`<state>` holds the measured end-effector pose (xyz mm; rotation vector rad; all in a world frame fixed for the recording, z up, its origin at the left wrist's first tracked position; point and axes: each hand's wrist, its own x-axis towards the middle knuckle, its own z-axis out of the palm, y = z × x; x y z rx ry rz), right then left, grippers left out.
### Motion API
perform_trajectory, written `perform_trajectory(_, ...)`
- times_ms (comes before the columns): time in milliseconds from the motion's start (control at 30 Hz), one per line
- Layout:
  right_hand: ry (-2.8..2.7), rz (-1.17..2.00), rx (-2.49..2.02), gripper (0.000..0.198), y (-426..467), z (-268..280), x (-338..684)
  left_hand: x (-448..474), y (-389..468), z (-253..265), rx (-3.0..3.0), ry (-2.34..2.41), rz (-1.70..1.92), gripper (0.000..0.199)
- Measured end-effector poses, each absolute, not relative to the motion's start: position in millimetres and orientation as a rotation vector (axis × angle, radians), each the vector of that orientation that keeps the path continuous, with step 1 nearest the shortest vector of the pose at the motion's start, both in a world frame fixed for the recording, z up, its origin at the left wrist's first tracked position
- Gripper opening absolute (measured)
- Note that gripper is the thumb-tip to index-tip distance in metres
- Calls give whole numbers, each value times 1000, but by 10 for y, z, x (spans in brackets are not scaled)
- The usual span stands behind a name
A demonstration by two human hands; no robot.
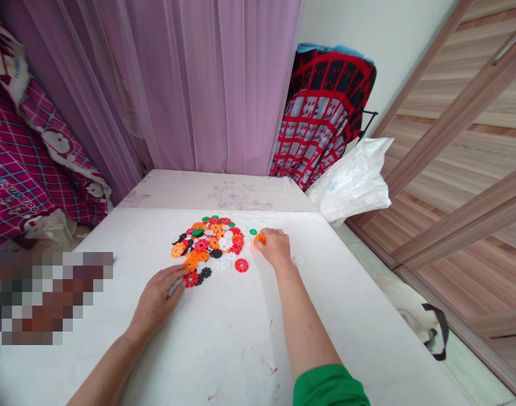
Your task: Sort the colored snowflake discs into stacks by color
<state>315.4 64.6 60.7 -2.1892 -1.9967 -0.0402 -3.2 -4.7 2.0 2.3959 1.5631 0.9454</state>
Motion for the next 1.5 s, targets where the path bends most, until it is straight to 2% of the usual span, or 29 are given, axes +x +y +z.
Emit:
perform_trajectory(233,-2014,12,-2158,32,646,525,3195,-25,-46,32,2390,1569,962,30)
perform_trajectory(433,-2304,199,-2010,65,706,550,3253,-27,-47,24,2378,1562,981,30)
perform_trajectory(533,-2436,276,-2077,69,775,628,3251,-28,-47,33,2382,1555,988,30)
perform_trajectory(900,-2612,181,-2104,52,853,772,3179,-30,-41,18,2379,1561,972,30)
perform_trajectory(1267,-2598,146,-2168,58,829,886,3056,-26,-45,31,2396,1545,986,30)
perform_trajectory(1400,-2531,51,-1867,41,541,971,2768,-22,-43,23,2385,1549,993,31)
perform_trajectory(1500,-2476,160,-1631,25,243,911,2353,-27,-36,18,2364,1543,1000,35)
